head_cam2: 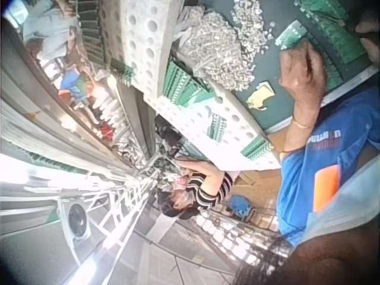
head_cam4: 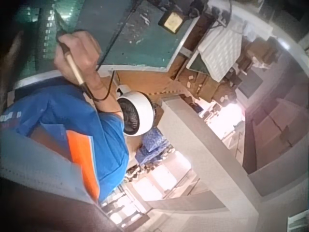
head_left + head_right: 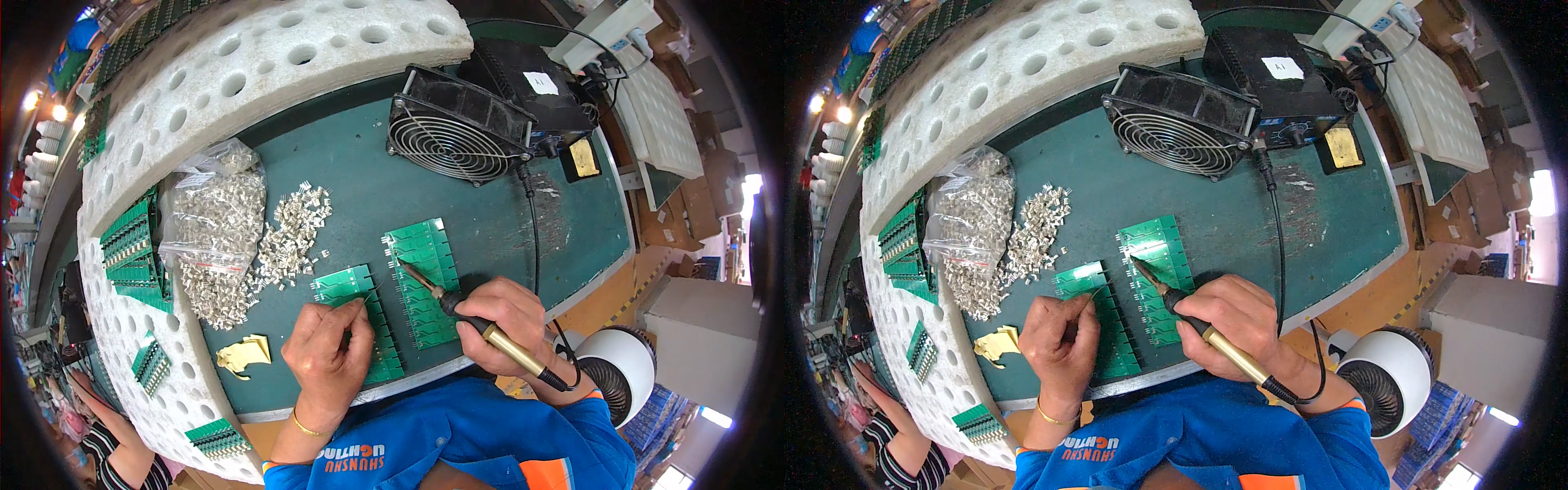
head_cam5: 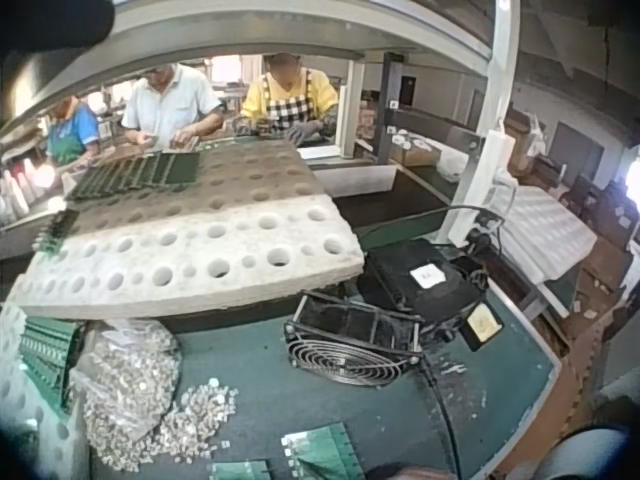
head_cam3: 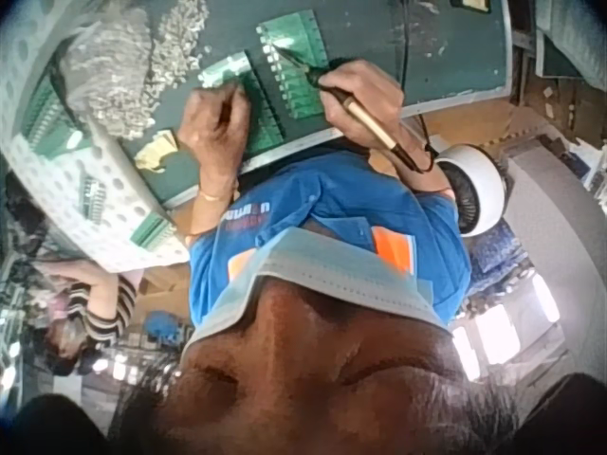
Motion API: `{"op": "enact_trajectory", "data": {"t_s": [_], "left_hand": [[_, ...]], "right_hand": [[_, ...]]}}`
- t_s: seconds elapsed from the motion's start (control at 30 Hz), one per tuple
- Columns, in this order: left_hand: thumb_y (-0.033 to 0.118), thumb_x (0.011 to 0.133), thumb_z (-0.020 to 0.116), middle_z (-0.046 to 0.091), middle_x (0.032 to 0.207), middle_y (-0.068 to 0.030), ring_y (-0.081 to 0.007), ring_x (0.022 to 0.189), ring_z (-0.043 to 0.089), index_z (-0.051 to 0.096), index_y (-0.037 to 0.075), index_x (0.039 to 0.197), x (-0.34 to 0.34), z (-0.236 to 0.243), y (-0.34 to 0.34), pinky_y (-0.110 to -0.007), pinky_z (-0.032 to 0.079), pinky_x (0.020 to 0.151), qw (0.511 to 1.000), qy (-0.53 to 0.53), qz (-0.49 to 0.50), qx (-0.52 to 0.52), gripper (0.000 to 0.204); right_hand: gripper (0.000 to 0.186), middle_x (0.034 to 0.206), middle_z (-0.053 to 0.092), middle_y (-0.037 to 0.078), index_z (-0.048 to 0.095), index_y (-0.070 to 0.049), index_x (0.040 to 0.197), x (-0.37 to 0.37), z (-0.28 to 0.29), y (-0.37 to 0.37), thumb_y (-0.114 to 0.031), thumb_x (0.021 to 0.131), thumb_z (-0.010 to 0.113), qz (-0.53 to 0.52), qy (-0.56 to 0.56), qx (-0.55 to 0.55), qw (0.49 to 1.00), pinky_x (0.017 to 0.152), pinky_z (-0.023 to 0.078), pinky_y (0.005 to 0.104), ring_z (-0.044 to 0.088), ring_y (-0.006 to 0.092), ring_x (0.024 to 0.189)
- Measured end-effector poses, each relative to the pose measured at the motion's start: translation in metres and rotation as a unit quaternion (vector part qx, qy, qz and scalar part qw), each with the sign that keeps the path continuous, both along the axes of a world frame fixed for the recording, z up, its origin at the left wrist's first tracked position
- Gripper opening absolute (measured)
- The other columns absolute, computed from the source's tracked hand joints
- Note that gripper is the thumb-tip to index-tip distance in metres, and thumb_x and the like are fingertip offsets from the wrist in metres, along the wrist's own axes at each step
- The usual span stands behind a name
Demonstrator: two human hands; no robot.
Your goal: The person handles circuit board strips and solders components onto the boards using a soldering iron and solder wire.
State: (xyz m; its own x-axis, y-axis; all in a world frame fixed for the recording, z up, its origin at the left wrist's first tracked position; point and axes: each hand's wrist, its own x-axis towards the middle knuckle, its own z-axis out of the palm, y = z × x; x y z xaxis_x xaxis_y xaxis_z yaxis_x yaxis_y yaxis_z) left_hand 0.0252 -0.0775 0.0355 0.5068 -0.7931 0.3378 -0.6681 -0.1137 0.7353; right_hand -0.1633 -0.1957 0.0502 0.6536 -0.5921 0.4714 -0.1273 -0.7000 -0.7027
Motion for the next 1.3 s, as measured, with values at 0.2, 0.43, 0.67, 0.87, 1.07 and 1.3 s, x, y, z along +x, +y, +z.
{"op": "enact_trajectory", "data": {"t_s": [0.2, 0.43, 0.67, 0.87, 1.07, 1.3], "left_hand": [[-0.007, 0.072, 0.074, 0.055, 0.066, -0.0055, -0.0127, 0.052, 0.05, 0.073, 0.001, 0.088, -0.001, 0.0, 0.001, -0.026, 0.038, 0.046, 1.0, 0.001, -0.002, -0.002, 0.019], [-0.01, 0.072, 0.074, 0.055, 0.068, -0.0046, -0.0114, 0.054, 0.049, 0.072, 0.0, 0.088, -0.001, -0.001, 0.002, -0.024, 0.035, 0.048, 1.0, 0.027, -0.001, -0.001, 0.018], [-0.009, 0.073, 0.074, 0.055, 0.067, -0.0049, -0.0116, 0.055, 0.049, 0.072, 0.0, 0.087, -0.001, -0.001, 0.002, -0.025, 0.036, 0.048, 0.999, 0.035, -0.001, 0.0, 0.017], [-0.008, 0.073, 0.074, 0.055, 0.067, -0.005, -0.0121, 0.056, 0.049, 0.072, 0.001, 0.088, -0.001, -0.001, 0.002, -0.025, 0.036, 0.049, 0.999, 0.034, -0.002, 0.007, 0.018], [-0.008, 0.073, 0.074, 0.056, 0.068, -0.005, -0.0123, 0.056, 0.05, 0.072, 0.001, 0.088, -0.001, -0.002, 0.003, -0.025, 0.037, 0.049, 0.999, 0.042, -0.003, 0.011, 0.017], [-0.008, 0.074, 0.074, 0.056, 0.068, -0.0046, -0.0112, 0.056, 0.049, 0.072, 0.001, 0.088, -0.001, -0.001, 0.002, -0.024, 0.037, 0.049, 0.999, 0.034, -0.008, 0.014, 0.017]], "right_hand": [[0.033, 0.077, 0.064, 0.013, 0.065, -0.001, 0.094, 0.0, 0.0, 0.001, 0.004, 0.063, 0.074, 0.004, 0.004, 0.003, 1.0, 0.056, 0.05, 0.0353, 0.063, 0.0279, 0.063], [0.033, 0.076, 0.063, 0.011, 0.064, -0.001, 0.095, 0.0, 0.0, 0.005, 0.002, 0.064, 0.076, 0.0, 0.008, -0.021, 1.0, 0.055, 0.05, 0.0348, 0.063, 0.0265, 0.061], [0.034, 0.074, 0.063, 0.01, 0.064, -0.001, 0.095, 0.001, -0.001, 0.012, 0.0, 0.064, 0.077, 0.003, 0.016, -0.045, 0.999, 0.052, 0.048, 0.0334, 0.061, 0.0239, 0.058], [0.034, 0.072, 0.063, 0.009, 0.063, -0.002, 0.094, 0.001, -0.004, 0.016, 0.0, 0.064, 0.078, -0.001, 0.017, -0.053, 0.998, 0.051, 0.047, 0.0326, 0.06, 0.0227, 0.056], [0.034, 0.072, 0.063, 0.009, 0.063, -0.002, 0.094, 0.001, -0.004, 0.016, 0.001, 0.063, 0.077, 0.003, 0.015, -0.049, 0.999, 0.051, 0.047, 0.0323, 0.06, 0.0224, 0.056], [0.034, 0.072, 0.062, 0.009, 0.063, -0.002, 0.094, 0.0, -0.004, 0.016, 0.001, 0.063, 0.077, 0.004, 0.015, -0.048, 0.999, 0.051, 0.047, 0.0326, 0.06, 0.0227, 0.057]]}}
